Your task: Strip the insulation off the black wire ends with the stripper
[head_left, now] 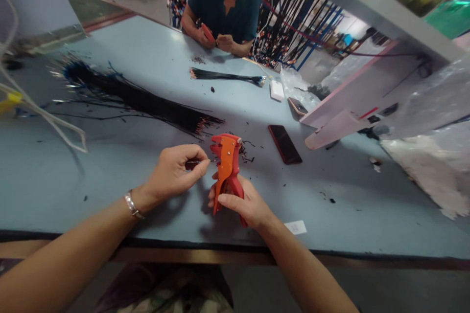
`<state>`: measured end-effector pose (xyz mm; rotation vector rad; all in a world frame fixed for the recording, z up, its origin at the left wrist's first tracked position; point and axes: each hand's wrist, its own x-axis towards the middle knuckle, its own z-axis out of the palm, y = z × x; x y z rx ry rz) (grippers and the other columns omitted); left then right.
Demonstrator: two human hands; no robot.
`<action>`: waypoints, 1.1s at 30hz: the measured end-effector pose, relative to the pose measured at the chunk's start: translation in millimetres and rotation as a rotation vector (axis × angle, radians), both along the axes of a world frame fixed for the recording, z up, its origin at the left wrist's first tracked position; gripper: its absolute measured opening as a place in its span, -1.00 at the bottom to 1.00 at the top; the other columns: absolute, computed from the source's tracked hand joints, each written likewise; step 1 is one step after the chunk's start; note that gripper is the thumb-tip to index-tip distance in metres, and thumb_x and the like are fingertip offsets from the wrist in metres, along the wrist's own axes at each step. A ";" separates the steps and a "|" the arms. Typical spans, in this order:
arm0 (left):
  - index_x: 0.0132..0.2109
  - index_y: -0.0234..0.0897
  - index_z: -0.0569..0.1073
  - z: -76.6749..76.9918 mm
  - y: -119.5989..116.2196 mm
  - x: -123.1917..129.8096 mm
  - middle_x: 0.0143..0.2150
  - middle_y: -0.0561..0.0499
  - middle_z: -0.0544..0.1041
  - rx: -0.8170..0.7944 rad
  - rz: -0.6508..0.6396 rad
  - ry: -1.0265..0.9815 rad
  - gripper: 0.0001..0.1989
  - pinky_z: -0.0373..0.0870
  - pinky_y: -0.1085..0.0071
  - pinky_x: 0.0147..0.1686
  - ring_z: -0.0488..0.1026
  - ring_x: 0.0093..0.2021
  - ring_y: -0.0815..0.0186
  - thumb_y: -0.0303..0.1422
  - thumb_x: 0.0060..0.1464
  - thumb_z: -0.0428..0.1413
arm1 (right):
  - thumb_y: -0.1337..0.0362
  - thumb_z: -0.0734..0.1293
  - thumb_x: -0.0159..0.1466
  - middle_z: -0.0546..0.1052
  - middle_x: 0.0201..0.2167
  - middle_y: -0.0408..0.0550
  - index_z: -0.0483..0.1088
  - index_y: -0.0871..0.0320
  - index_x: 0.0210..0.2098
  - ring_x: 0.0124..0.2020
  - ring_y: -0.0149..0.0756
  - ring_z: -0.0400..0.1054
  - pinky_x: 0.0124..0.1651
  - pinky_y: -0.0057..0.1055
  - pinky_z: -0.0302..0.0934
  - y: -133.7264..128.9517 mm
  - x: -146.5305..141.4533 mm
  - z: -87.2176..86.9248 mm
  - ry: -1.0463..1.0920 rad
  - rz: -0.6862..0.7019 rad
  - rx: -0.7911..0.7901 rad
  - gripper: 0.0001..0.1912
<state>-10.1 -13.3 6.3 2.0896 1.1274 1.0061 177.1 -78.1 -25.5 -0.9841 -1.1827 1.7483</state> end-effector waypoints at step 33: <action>-0.46 -0.32 0.39 -15.4 -1.6 15.1 -0.55 0.10 0.38 -0.092 -0.102 -0.082 -0.77 0.20 0.55 -0.50 0.26 -0.53 0.45 -0.31 0.11 0.00 | 0.17 0.31 0.16 0.38 -0.65 -0.23 0.21 0.14 -0.40 -0.68 -0.42 0.28 -0.55 -0.47 0.20 0.5 -7.0 8.6 -0.469 -0.152 0.182 -0.79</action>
